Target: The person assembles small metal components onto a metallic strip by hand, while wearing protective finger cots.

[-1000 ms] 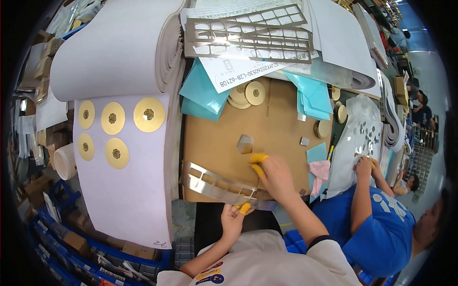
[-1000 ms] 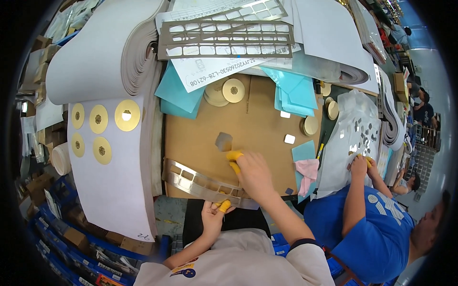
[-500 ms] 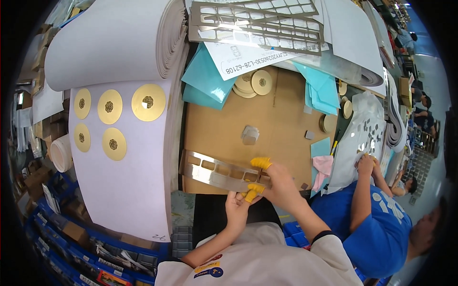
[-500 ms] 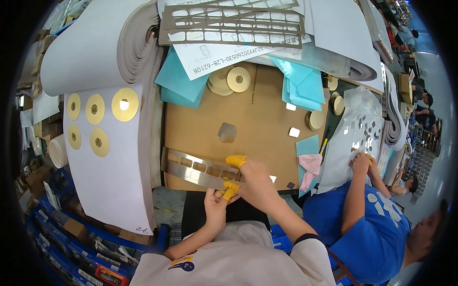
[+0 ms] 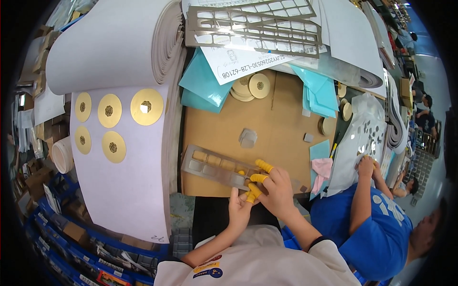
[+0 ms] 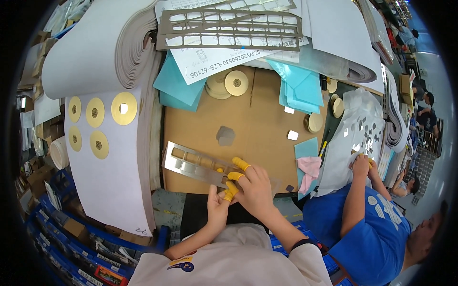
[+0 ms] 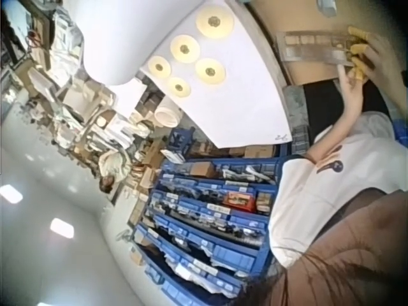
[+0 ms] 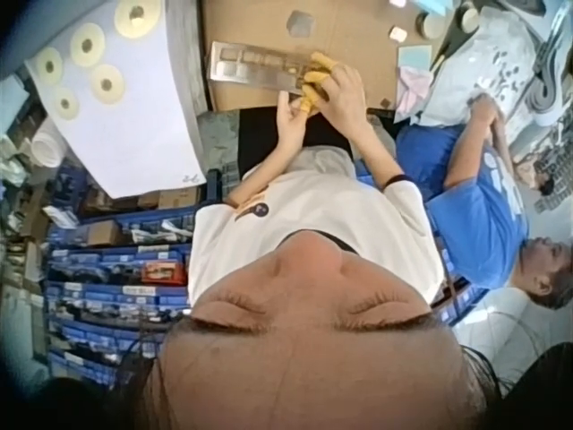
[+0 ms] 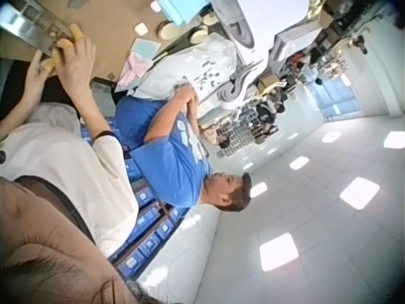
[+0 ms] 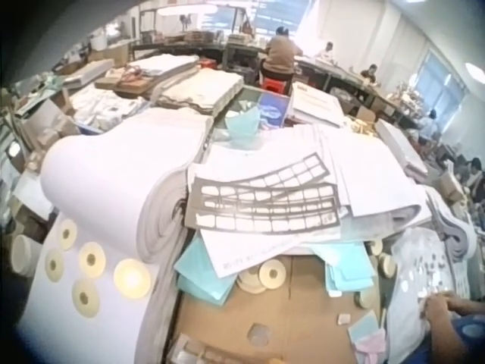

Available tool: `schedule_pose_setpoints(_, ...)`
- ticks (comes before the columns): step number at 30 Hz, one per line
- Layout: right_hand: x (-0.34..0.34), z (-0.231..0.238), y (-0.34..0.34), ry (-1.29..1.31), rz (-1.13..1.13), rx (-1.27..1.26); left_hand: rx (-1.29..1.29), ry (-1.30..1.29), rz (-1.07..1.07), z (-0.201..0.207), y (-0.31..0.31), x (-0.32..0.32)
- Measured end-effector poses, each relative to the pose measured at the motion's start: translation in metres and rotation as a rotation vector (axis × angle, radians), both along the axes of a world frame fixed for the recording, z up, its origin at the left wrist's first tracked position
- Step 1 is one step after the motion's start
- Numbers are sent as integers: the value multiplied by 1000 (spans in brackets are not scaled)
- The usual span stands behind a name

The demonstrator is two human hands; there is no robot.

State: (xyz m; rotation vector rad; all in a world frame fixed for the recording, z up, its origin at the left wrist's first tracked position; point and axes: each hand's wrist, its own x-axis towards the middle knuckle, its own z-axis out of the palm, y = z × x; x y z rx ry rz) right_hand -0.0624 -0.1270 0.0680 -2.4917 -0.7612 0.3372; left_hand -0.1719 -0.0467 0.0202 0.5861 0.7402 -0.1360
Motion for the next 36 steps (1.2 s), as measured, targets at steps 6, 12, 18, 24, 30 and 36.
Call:
schedule_pose_setpoints(6,-13,-3,-4,-44,-44,63,101,-53,-33,-4,-2,-1)
schedule_pose_setpoints(12,-3,-9,-9,-5,-60,95,29,-36,-2,-1,-4,2)
schedule_pose_setpoints(18,4,-7,-3,93,-124,127,51,-48,-6,-1,-1,2)
schedule_pose_setpoints(24,-5,-9,1,-72,-40,94,121,-34,-35,-1,6,6)
schedule_pose_setpoints(30,18,-14,8,208,-263,306,-10,-29,61,8,16,16)
schedule_pose_setpoints(36,53,-35,23,13,-174,124,17,-36,45,-9,11,4)
